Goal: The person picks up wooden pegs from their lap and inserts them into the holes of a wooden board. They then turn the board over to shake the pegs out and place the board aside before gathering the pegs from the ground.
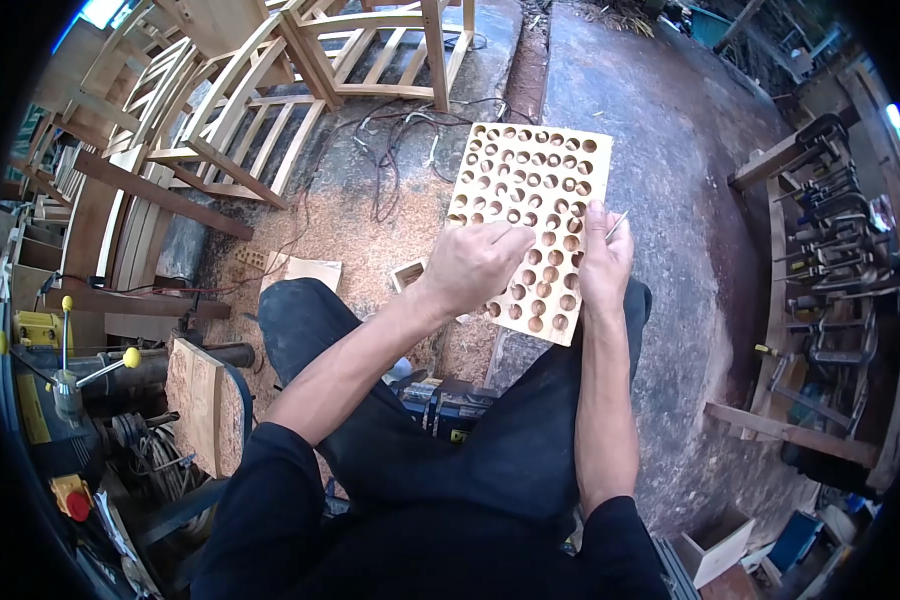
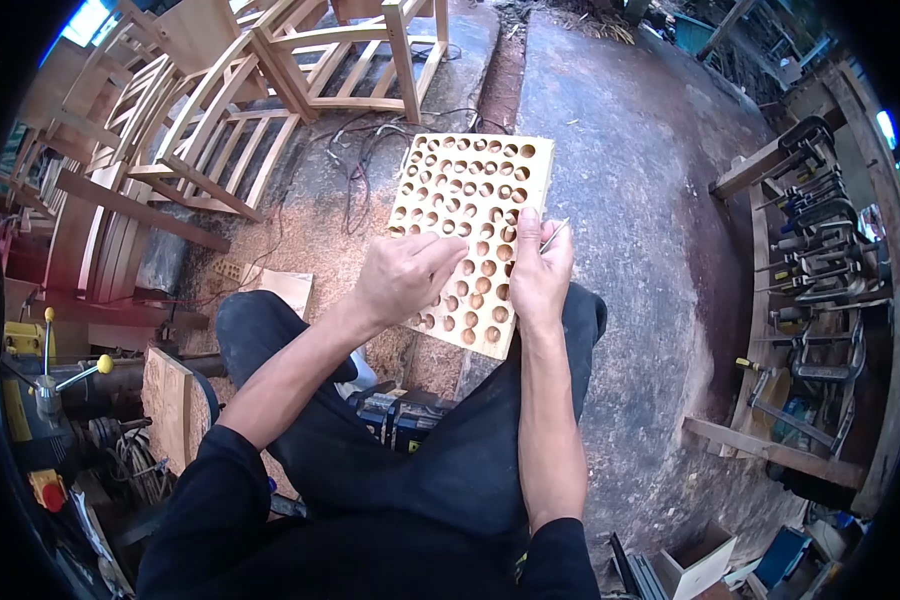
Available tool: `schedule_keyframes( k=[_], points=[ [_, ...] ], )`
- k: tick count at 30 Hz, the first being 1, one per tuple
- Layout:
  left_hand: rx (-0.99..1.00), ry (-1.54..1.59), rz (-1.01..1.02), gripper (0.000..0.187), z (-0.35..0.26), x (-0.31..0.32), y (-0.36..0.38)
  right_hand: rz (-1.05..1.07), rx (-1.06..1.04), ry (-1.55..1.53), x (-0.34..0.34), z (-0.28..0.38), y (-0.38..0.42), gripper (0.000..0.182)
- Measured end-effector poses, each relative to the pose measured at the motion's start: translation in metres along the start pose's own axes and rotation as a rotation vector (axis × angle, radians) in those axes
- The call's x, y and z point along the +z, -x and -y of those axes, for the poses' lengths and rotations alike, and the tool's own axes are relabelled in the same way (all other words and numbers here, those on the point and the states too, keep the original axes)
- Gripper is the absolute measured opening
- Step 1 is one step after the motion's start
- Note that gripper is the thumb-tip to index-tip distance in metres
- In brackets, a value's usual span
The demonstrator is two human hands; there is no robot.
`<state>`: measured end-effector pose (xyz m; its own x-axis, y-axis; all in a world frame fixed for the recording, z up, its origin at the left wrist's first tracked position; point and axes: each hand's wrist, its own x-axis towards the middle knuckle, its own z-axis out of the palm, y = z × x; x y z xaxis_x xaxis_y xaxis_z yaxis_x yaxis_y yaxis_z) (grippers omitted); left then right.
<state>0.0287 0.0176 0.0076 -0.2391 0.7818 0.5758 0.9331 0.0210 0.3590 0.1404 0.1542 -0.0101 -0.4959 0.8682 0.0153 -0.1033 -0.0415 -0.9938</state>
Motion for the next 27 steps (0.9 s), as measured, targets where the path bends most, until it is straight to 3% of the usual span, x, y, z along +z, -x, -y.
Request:
schedule_keyframes(
  k=[7, 14, 17, 22, 24, 27],
  points=[
    [-0.100, 0.053, 0.059, 0.011, -0.002, 0.006, 0.001, 0.003, -0.014, 0.045, 0.001, 0.006, 0.003, 0.033],
    [-0.282, 0.083, 0.104, 0.012, -0.005, 0.010, -0.003, -0.045, -0.155, 0.154, 0.007, 0.005, 0.004, 0.032],
    [-0.227, 0.112, -0.088, 0.013, 0.004, 0.002, -0.009, -0.063, -0.189, 0.087, 0.012, 0.005, 0.001, 0.032],
    [-0.706, 1.221, -0.235, 0.017, -0.007, -0.070, -0.010, 0.008, -0.056, -0.044, 0.009, 0.015, -0.002, 0.032],
    [-0.845, 1.505, -0.385, 0.020, -0.015, -0.095, 0.007, 0.046, 0.038, -0.107, 0.005, 0.021, 0.009, 0.028],
    [-0.869, 1.655, -0.496, 0.018, -0.018, -0.111, 0.055, 0.115, 0.100, -0.141, -0.002, 0.021, 0.050, 0.024]
  ],
)
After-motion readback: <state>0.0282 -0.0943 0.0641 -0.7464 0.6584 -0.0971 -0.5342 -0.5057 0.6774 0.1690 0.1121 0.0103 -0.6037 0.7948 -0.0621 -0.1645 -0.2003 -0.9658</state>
